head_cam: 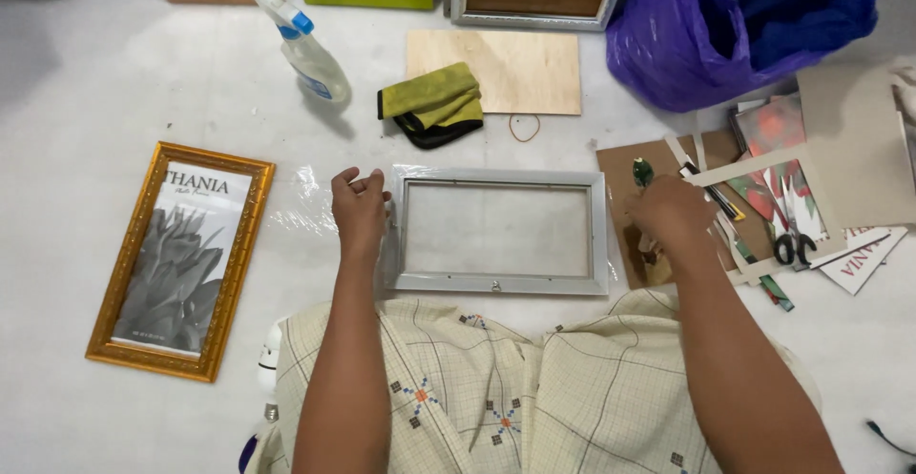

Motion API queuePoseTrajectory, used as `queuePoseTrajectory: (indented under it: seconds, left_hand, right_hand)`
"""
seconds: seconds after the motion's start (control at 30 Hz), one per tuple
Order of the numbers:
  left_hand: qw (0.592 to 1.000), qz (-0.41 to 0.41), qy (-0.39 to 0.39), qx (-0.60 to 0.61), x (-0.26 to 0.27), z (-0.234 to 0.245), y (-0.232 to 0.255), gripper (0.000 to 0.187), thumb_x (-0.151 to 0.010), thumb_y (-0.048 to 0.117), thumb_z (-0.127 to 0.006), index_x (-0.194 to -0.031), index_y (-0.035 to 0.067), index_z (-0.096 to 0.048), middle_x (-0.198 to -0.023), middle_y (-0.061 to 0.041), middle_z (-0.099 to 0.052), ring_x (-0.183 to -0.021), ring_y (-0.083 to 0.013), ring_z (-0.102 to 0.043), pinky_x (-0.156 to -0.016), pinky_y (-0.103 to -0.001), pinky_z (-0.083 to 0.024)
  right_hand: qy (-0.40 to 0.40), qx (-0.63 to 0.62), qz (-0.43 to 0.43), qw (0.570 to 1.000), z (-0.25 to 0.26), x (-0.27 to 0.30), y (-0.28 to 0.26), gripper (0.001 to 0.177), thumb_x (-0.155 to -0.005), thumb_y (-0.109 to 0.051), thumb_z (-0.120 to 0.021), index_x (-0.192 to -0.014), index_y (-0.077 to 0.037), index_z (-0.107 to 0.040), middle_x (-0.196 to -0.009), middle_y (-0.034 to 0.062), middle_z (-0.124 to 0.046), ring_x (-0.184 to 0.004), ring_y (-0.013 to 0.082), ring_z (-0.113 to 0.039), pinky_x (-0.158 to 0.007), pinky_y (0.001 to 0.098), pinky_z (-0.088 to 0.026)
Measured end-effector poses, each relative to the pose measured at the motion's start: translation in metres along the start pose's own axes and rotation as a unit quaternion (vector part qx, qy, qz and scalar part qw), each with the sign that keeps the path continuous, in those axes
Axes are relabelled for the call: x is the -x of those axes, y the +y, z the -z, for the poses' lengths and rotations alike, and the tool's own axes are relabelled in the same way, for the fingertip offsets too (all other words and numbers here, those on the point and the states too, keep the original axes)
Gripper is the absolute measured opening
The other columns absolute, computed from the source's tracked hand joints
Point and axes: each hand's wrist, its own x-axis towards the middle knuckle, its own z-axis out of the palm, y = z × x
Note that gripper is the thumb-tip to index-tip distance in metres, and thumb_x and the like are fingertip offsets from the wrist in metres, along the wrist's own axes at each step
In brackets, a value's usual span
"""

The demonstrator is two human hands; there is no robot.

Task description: Cleaning a picture frame using a brush, spray cleaner, and a cloth

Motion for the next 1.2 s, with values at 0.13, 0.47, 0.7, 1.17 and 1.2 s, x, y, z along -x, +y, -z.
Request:
queuePoseTrajectory:
  seconds: [0.13, 0.47, 0.7, 1.17, 1.2]
  left_hand:
    - [1.000, 0.002, -0.003, 0.001, -0.005, -0.001, -0.007, 0.061, -0.094, 0.030, -0.067, -0.139, -0.003, -0.044, -0.108, -0.013, -0.063, -0.086, -0.0168, -0.071, -0.064, -0.027, -0.058]
    - [1.000, 0.010, -0.001, 0.008, -0.003, -0.003, -0.005, 0.061, -0.092, 0.029, -0.068, -0.139, -0.003, -0.045, -0.108, -0.013, -0.063, -0.084, -0.0169, -0.070, -0.063, -0.028, -0.058]
    - [0.998, -0.010, 0.052, -0.037, -0.022, -0.006, -0.030, 0.086, -0.092, 0.032, -0.073, -0.153, 0.003, -0.020, -0.126, -0.015, -0.057, -0.097, -0.0221, -0.070, -0.077, -0.033, -0.059]
    - [0.926, -0.265, 0.097, -0.251, -0.180, 0.004, 0.086, 0.086, -0.094, 0.014, -0.079, -0.155, 0.004, -0.018, -0.146, -0.020, -0.052, -0.130, -0.0365, -0.057, -0.106, -0.051, -0.050]
    - [0.927, -0.286, 0.085, -0.226, -0.190, 0.004, 0.087, 0.092, -0.091, 0.012, -0.084, -0.155, 0.006, -0.017, -0.143, -0.021, -0.057, -0.127, -0.0359, -0.064, -0.106, -0.049, -0.051]
  right_hand:
    - [-0.030, -0.016, -0.011, 0.999, -0.010, -0.009, 0.012, 0.049, -0.087, -0.036, -0.054, -0.088, 0.004, -0.082, -0.080, 0.0247, -0.079, -0.090, 0.0514, -0.073, -0.077, 0.0585, -0.051]
    - [-0.024, -0.054, -0.046, 0.997, -0.033, -0.012, 0.016, 0.058, -0.098, -0.025, -0.039, -0.146, 0.007, -0.049, -0.129, 0.0361, -0.067, -0.124, 0.0570, -0.058, -0.101, 0.0712, -0.023]
    - [0.004, -0.100, 0.008, 0.995, -0.010, 0.008, 0.009, 0.066, -0.093, -0.045, -0.055, -0.133, 0.008, -0.060, -0.122, 0.0383, -0.069, -0.118, 0.0608, -0.061, -0.099, 0.0717, -0.033]
    - [0.056, -0.137, 0.091, 0.985, 0.016, 0.025, -0.022, 0.052, -0.091, -0.052, -0.063, -0.124, -0.013, -0.073, -0.106, 0.0064, -0.077, -0.102, 0.0315, -0.069, -0.096, 0.0454, -0.041]
    - [0.052, -0.125, 0.091, 0.987, 0.014, 0.022, -0.021, 0.052, -0.092, -0.051, -0.063, -0.124, -0.012, -0.072, -0.108, 0.0061, -0.077, -0.103, 0.0313, -0.070, -0.095, 0.0453, -0.043]
